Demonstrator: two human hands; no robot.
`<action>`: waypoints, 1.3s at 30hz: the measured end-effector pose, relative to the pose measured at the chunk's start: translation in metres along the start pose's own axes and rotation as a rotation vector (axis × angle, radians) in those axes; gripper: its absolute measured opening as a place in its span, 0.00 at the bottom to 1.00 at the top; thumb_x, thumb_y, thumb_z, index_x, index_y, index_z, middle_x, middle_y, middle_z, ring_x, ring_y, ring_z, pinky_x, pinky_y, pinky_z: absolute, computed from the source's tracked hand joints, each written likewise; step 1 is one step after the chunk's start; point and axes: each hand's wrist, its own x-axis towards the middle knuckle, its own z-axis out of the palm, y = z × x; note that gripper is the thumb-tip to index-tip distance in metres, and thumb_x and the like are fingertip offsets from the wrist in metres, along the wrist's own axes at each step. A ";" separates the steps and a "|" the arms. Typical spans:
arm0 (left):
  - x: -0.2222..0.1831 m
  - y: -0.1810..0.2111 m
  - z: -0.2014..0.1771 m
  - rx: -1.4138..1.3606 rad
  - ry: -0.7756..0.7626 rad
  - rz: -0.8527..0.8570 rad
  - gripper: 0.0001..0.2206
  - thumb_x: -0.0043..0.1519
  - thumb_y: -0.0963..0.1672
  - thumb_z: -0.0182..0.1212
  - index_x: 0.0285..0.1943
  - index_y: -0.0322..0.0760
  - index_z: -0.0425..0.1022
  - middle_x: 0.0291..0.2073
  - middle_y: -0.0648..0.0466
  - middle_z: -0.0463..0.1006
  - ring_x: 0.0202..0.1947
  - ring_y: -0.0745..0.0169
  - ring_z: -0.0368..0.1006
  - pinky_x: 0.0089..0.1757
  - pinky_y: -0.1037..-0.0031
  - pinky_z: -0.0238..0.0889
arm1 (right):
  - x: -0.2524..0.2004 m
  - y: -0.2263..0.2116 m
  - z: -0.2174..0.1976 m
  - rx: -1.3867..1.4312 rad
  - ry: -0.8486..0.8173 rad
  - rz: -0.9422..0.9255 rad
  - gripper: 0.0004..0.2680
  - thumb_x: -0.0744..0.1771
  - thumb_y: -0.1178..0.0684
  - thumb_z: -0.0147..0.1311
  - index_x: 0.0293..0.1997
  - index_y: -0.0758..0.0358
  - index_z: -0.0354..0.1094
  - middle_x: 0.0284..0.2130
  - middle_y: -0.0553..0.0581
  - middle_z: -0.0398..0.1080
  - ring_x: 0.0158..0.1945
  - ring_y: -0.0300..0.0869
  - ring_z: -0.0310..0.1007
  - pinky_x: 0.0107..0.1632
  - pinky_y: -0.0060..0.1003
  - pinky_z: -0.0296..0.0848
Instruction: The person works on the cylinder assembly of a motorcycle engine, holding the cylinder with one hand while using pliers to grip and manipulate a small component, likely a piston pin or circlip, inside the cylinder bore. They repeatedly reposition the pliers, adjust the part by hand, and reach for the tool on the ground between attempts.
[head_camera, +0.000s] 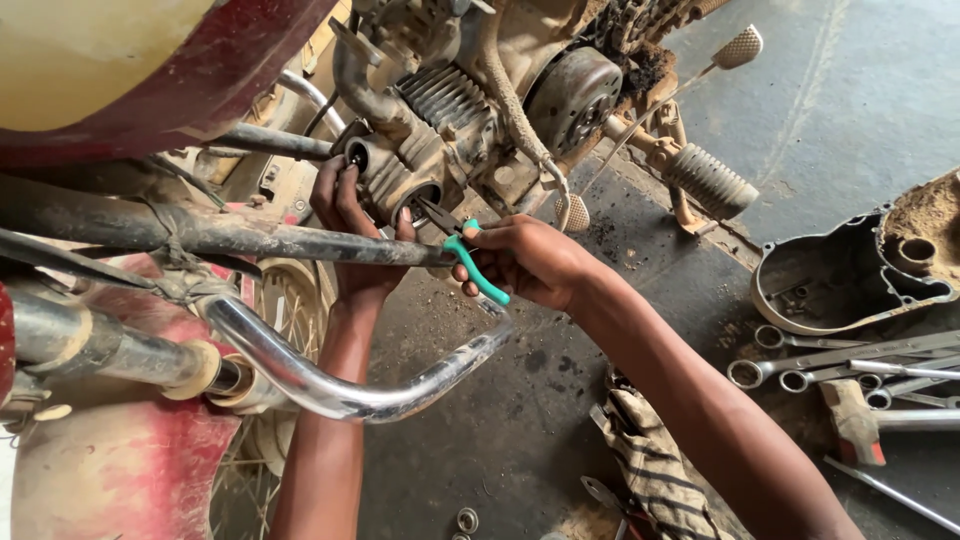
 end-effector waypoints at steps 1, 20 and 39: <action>0.000 0.001 0.000 -0.001 0.000 0.002 0.32 0.66 0.47 0.62 0.74 0.27 0.52 0.69 0.35 0.56 0.70 0.35 0.56 0.68 0.48 0.54 | -0.001 0.000 0.001 0.000 0.001 -0.002 0.12 0.72 0.54 0.43 0.45 0.79 0.68 0.30 0.64 0.77 0.30 0.44 0.78 0.34 0.35 0.78; -0.003 -0.001 0.000 0.010 -0.028 -0.021 0.32 0.68 0.50 0.58 0.75 0.27 0.52 0.69 0.34 0.56 0.71 0.35 0.56 0.68 0.47 0.54 | 0.005 0.008 -0.016 -0.341 0.030 -0.026 0.12 0.71 0.51 0.44 0.53 0.71 0.68 0.31 0.61 0.77 0.30 0.39 0.75 0.32 0.33 0.73; 0.019 0.000 0.006 0.202 0.064 0.012 0.31 0.66 0.57 0.60 0.61 0.27 0.61 0.56 0.36 0.63 0.58 0.37 0.64 0.57 0.44 0.62 | 0.010 0.005 -0.019 -0.161 0.036 -0.019 0.13 0.72 0.52 0.45 0.51 0.78 0.68 0.28 0.64 0.76 0.28 0.42 0.77 0.35 0.35 0.78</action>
